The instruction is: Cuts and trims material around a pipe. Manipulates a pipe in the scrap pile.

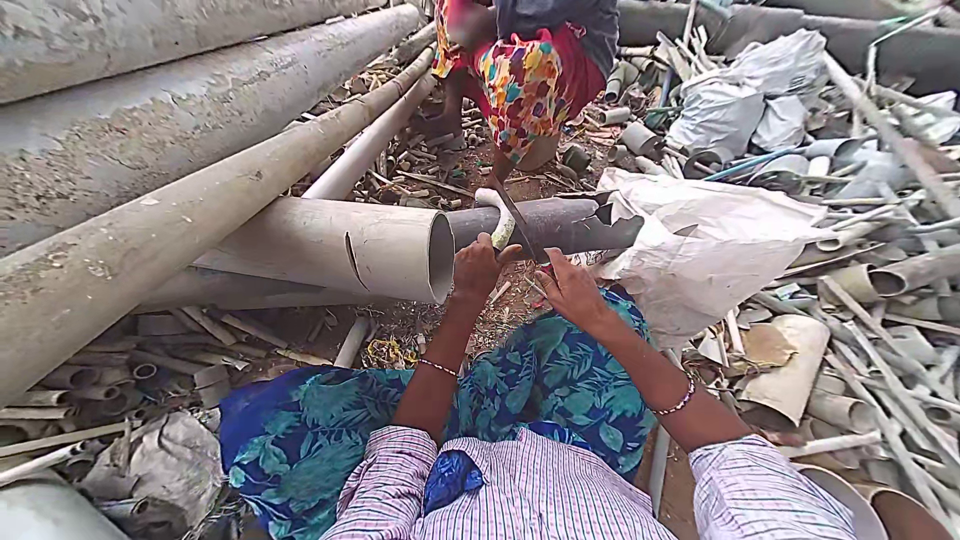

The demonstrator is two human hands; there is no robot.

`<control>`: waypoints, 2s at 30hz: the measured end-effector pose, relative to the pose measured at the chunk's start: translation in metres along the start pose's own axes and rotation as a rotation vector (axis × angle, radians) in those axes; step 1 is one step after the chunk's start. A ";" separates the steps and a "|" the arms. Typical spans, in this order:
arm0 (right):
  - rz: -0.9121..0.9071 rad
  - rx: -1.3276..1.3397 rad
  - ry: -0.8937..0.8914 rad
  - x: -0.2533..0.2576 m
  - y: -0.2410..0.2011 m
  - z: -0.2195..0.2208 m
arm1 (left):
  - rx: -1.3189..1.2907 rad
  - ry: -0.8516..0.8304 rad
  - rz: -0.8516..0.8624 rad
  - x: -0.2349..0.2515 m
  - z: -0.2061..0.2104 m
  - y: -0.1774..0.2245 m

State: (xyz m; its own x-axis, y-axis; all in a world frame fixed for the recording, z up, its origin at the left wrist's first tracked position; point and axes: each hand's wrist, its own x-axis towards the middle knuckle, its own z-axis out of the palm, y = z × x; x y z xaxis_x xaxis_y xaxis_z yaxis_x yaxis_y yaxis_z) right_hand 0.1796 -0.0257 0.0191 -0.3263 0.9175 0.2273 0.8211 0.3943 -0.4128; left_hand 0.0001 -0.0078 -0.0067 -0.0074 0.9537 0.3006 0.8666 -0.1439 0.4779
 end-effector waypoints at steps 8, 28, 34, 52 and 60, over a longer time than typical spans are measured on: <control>-0.101 -0.071 -0.070 0.029 0.021 0.007 | -0.036 -0.262 -0.167 0.019 -0.032 0.020; -0.160 -0.124 -0.180 0.066 0.029 -0.001 | 0.019 -0.301 -0.150 0.019 -0.035 0.018; -0.368 0.059 0.360 0.054 0.011 0.000 | 0.013 -0.282 -0.138 0.015 -0.039 0.018; -0.229 0.159 0.304 0.042 0.023 0.021 | 0.032 -0.272 -0.135 0.007 -0.033 0.018; -0.230 0.078 0.293 0.040 0.025 0.028 | 0.032 -0.263 -0.122 0.004 -0.030 0.018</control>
State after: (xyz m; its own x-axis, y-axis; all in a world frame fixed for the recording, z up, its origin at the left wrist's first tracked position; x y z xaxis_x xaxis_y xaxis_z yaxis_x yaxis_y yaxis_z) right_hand 0.1737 0.0227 -0.0070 -0.3409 0.7552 0.5598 0.7001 0.6014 -0.3849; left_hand 0.0009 -0.0150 0.0280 0.0136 0.9998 0.0162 0.8824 -0.0197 0.4701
